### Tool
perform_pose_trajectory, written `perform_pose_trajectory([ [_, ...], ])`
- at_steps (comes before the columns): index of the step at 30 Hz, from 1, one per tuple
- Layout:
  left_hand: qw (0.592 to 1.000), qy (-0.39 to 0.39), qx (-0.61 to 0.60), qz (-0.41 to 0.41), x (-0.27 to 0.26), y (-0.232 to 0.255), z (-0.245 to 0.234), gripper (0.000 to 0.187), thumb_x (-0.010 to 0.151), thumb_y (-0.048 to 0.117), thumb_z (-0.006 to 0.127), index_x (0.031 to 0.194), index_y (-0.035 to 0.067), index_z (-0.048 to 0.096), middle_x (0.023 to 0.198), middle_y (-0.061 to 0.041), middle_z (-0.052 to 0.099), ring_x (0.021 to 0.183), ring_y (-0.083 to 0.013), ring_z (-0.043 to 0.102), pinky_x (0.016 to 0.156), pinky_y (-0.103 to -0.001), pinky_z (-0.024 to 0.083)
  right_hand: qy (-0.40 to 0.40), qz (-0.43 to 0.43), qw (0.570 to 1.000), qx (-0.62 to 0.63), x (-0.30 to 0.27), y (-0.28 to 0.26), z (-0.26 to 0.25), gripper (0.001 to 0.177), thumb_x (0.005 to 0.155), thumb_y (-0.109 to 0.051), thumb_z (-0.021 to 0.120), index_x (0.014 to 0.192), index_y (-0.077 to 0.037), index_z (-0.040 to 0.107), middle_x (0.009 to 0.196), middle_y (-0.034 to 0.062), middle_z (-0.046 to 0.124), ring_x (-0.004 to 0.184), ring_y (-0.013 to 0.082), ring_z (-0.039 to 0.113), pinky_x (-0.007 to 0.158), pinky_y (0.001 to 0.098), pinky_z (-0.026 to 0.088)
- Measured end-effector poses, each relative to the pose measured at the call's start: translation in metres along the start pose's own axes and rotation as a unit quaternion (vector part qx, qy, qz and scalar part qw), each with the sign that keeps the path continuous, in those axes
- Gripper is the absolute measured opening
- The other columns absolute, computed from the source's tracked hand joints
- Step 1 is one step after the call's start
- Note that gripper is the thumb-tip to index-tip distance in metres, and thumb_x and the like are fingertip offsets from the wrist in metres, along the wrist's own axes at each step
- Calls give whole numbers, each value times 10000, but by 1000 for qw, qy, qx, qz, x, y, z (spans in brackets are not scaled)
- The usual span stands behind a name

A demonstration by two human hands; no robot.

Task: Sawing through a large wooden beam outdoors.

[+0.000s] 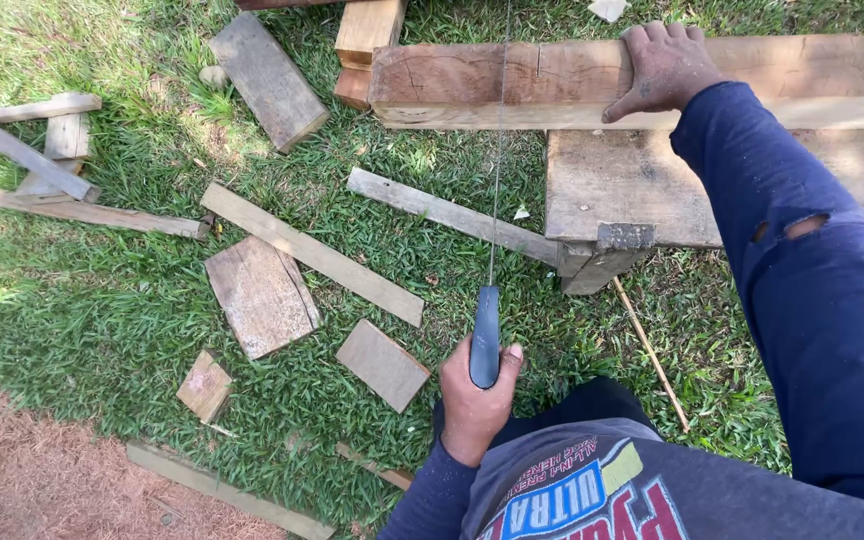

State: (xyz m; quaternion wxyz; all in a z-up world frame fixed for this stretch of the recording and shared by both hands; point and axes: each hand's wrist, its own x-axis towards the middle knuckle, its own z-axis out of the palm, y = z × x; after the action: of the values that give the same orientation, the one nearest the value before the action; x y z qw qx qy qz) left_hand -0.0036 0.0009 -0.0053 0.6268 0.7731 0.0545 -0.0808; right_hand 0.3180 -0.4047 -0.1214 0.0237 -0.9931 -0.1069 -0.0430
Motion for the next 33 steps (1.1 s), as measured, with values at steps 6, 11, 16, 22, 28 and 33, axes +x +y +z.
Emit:
perform_pose_trajectory([
  [6, 1000, -6, -4, 12, 0, 2, 0, 181, 891, 147, 766, 873, 10, 650, 703, -33, 701, 617, -87, 649, 578, -287, 534, -79, 16, 996, -28, 5, -1, -5, 1216, 512, -626, 922, 1472, -19, 487, 1387, 276, 556, 1316, 497, 484, 1097, 606, 365],
  [11, 999, -4, 42, 30, -22, 1, -6, 185, 882, 147, 770, 850, 12, 648, 666, -43, 681, 580, -101, 641, 561, -296, 522, -98, 15, 995, -29, -2, -18, -23, 1151, 499, -514, 944, 1430, -16, 486, 1410, 262, 521, 1357, 489, 444, 1092, 640, 342],
  [16, 999, -8, 46, 26, -55, -9, -12, 194, 864, 150, 781, 814, 21, 644, 636, -53, 676, 553, -116, 639, 540, -310, 520, -167, 32, 985, -13, -30, -43, -44, 1107, 519, -490, 932, 1413, -25, 474, 1390, 264, 521, 1335, 483, 462, 1084, 619, 377],
  [22, 998, 1, 69, 11, -61, -7, -22, 212, 861, 149, 790, 805, 15, 636, 601, -54, 635, 517, -128, 583, 517, -318, 482, -137, 29, 990, -27, -46, -54, -45, 1098, 504, -502, 918, 1384, -14, 478, 1344, 254, 548, 1303, 461, 490, 1050, 602, 403],
  [28, 997, -10, 68, 21, -43, -5, -15, 201, 847, 140, 793, 811, 16, 638, 613, -48, 646, 527, -117, 589, 525, -306, 491, -129, 55, 990, -4, -44, -56, -52, 1072, 491, -541, 904, 1354, -43, 508, 1312, 217, 568, 1291, 434, 511, 1072, 612, 389],
  [33, 999, 18, -1, -27, -30, 1, -7, 193, 850, 132, 794, 801, 12, 650, 638, -26, 651, 565, -86, 581, 528, -294, 486, -42, 46, 998, 14, -47, -47, -42, 1007, 523, -560, 869, 1308, -26, 532, 1278, 215, 574, 1249, 439, 517, 1038, 652, 348],
])
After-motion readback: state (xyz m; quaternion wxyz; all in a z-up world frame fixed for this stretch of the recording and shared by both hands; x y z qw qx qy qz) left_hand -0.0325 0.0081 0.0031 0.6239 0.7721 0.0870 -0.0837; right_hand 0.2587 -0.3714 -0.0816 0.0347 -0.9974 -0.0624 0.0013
